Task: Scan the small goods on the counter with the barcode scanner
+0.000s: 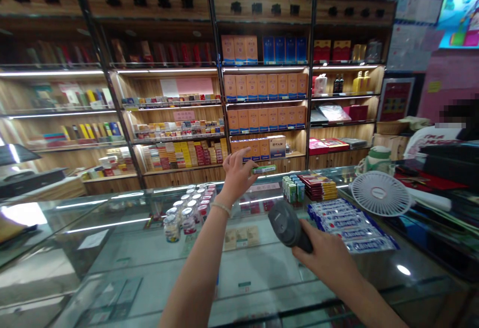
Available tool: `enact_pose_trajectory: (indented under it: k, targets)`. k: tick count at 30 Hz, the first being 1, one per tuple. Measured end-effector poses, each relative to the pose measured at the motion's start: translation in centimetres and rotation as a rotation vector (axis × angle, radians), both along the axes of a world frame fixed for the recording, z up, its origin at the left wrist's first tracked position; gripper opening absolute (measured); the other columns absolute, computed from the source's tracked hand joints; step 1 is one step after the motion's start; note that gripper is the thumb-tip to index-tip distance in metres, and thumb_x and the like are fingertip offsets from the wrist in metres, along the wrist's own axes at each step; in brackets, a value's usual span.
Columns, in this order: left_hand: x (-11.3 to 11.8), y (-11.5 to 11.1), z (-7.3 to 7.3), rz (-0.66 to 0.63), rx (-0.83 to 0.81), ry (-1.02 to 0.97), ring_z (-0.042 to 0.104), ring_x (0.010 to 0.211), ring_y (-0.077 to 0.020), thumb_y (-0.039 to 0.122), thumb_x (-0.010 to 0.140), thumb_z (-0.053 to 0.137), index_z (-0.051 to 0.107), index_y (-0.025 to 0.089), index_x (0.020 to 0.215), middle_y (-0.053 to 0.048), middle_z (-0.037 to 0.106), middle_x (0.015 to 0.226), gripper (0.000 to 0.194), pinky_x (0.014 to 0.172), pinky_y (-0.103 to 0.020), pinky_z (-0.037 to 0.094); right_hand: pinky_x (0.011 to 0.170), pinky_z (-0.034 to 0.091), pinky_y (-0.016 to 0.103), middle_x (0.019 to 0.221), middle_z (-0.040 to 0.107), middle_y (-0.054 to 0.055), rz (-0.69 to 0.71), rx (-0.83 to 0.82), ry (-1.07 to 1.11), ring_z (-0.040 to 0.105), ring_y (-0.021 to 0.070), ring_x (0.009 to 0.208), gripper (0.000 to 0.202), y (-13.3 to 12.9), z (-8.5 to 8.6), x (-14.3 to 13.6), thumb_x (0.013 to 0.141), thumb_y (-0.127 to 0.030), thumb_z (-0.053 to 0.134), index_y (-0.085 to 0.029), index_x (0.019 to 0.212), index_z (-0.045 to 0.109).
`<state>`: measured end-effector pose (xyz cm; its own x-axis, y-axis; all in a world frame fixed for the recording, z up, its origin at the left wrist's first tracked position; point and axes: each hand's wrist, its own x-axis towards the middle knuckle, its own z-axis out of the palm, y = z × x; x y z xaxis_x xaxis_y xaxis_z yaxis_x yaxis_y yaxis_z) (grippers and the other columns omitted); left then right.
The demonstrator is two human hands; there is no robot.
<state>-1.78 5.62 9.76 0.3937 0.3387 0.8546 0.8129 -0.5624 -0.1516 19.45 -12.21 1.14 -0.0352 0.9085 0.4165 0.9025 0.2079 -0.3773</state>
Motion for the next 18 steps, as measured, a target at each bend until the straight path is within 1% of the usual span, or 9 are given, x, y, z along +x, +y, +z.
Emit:
enact_pose_trajectory:
  k: [2, 4, 5, 6, 8, 10, 12, 15, 18]
  targets:
    - [0.0, 0.0, 0.1, 0.004, -0.006, -0.006, 0.04, 0.136, -0.0308, 0.034, 0.08, 0.076, 0.07, 0.028, 0.096, -0.007, 0.046, 0.151, 0.019, 0.113, -0.052, 0.023, 0.065, 0.05, 0.033, 0.09, 0.077, 0.003, 0.014, 0.027, -0.064, 0.074, 0.027, 0.08, 0.031, 0.5, -0.8, -0.3, 0.08, -0.024, 0.058, -0.025, 0.111, 0.065]
    - [-0.1, -0.1, 0.2, 0.006, -0.011, -0.012, 0.039, 0.137, -0.031, 0.034, 0.079, 0.076, 0.07, 0.028, 0.096, -0.007, 0.046, 0.151, 0.018, 0.113, -0.052, 0.023, 0.074, 0.053, 0.036, 0.099, 0.077, 0.006, 0.034, 0.111, -0.116, 0.073, 0.0274, 0.09, 0.033, 1.1, -1.9, -0.5, 0.079, -0.021, 0.06, -0.023, 0.111, 0.065]
    - [-0.1, -0.1, 0.2, 0.006, -0.013, -0.015, 0.039, 0.137, -0.0311, 0.033, 0.08, 0.076, 0.07, 0.028, 0.096, -0.007, 0.046, 0.151, 0.018, 0.113, -0.053, 0.023, 0.083, 0.054, 0.04, 0.107, 0.076, 0.007, 0.049, 0.172, -0.14, 0.071, 0.0287, 0.1, 0.034, 1.4, -2.4, -0.5, 0.077, -0.019, 0.061, -0.022, 0.11, 0.066]
    - [-0.1, -0.1, 0.3, 0.006, -0.013, -0.016, 0.039, 0.137, -0.0313, 0.033, 0.08, 0.076, 0.069, 0.028, 0.096, -0.007, 0.046, 0.15, 0.018, 0.113, -0.053, 0.023, 0.093, 0.052, 0.044, 0.117, 0.073, 0.009, 0.063, 0.237, -0.16, 0.067, 0.0307, 0.112, 0.036, 1.8, -3.0, -0.6, 0.075, -0.018, 0.063, -0.022, 0.111, 0.066]
    - [-0.2, -0.2, 0.3, 0.005, -0.011, -0.019, 0.039, 0.136, -0.0317, 0.033, 0.08, 0.075, 0.069, 0.028, 0.095, -0.007, 0.046, 0.15, 0.017, 0.113, -0.053, 0.023, 0.107, 0.044, 0.051, 0.134, 0.065, 0.01, 0.085, 0.316, -0.194, 0.054, 0.0339, 0.131, 0.036, 2.3, -3.9, -0.7, 0.073, -0.018, 0.066, -0.021, 0.109, 0.067]
    - [-0.2, -0.2, 0.4, 0.002, -0.009, -0.024, 0.039, 0.136, -0.0322, 0.033, 0.079, 0.076, 0.07, 0.027, 0.095, -0.007, 0.046, 0.15, 0.018, 0.112, -0.053, 0.024, 0.113, 0.038, 0.055, 0.144, 0.058, 0.01, 0.098, 0.327, -0.211, 0.045, 0.0357, 0.139, 0.036, 2.7, -4.5, -0.7, 0.073, -0.02, 0.069, -0.021, 0.109, 0.068]
    - [-0.3, -0.1, 0.4, 0.001, -0.012, -0.029, 0.039, 0.136, -0.0327, 0.034, 0.079, 0.077, 0.07, 0.027, 0.094, -0.007, 0.046, 0.151, 0.019, 0.113, -0.053, 0.023, 0.115, 0.034, 0.057, 0.149, 0.053, 0.01, 0.108, 0.313, -0.214, 0.039, 0.0365, 0.143, 0.035, 2.8, -4.9, -0.8, 0.073, -0.025, 0.074, -0.021, 0.107, 0.068]
    - [-0.2, -0.1, 0.4, 0.01, -0.029, -0.033, 0.038, 0.136, -0.0329, 0.036, 0.078, 0.078, 0.07, 0.028, 0.094, -0.007, 0.045, 0.151, 0.02, 0.113, -0.054, 0.023, 0.119, 0.029, 0.057, 0.153, 0.048, 0.01, 0.131, 0.288, -0.219, 0.034, 0.0367, 0.146, 0.034, 2.9, -5.3, -1.1, 0.071, -0.033, 0.079, -0.022, 0.102, 0.069]
    - [-0.2, -0.1, 0.5, 0.014, -0.037, -0.028, 0.038, 0.137, -0.0327, 0.036, 0.078, 0.078, 0.07, 0.028, 0.094, -0.007, 0.045, 0.151, 0.02, 0.113, -0.054, 0.022, 0.121, 0.026, 0.057, 0.154, 0.047, 0.01, 0.154, 0.254, -0.236, 0.031, 0.0361, 0.148, 0.032, 2.8, -5.6, -1.3, 0.072, -0.035, 0.079, -0.022, 0.1, 0.069]
